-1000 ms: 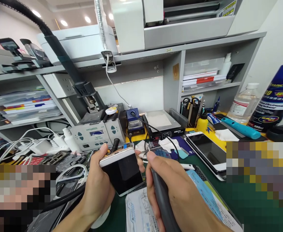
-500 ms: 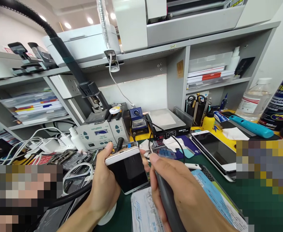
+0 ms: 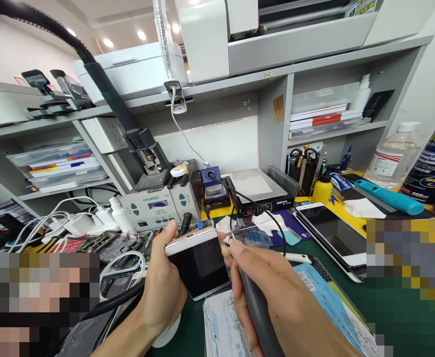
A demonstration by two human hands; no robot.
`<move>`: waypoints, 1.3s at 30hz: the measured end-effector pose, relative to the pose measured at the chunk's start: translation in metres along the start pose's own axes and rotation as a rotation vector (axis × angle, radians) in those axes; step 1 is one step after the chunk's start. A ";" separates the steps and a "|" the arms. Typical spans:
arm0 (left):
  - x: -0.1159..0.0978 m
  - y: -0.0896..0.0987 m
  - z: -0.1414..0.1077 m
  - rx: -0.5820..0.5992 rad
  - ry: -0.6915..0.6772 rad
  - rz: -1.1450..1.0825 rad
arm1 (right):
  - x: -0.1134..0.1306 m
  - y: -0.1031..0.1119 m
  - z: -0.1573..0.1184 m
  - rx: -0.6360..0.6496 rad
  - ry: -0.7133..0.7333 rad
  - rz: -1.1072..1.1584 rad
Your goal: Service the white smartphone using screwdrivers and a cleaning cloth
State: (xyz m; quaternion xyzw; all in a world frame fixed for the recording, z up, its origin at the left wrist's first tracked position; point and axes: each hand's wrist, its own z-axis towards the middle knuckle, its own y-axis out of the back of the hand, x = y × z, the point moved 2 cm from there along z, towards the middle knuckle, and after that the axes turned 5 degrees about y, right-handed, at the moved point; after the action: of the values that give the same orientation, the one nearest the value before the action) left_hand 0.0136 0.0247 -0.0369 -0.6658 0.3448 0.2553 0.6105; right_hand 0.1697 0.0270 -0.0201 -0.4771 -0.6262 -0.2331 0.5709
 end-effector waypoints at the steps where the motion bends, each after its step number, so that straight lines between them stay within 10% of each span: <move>1: 0.000 0.000 0.000 -0.001 0.000 0.003 | 0.000 0.000 0.000 0.001 -0.002 -0.007; 26: -0.005 -0.007 -0.002 -0.001 -0.019 0.184 | -0.005 0.001 0.003 -0.017 -0.013 -0.016; 39: -0.006 -0.009 -0.006 0.005 -0.103 0.244 | 0.012 0.017 0.013 -0.109 0.226 -0.347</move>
State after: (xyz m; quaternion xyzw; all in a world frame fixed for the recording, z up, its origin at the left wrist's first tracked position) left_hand 0.0166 0.0197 -0.0257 -0.6034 0.3922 0.3606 0.5934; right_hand 0.1792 0.0491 -0.0159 -0.3629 -0.6175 -0.4135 0.5621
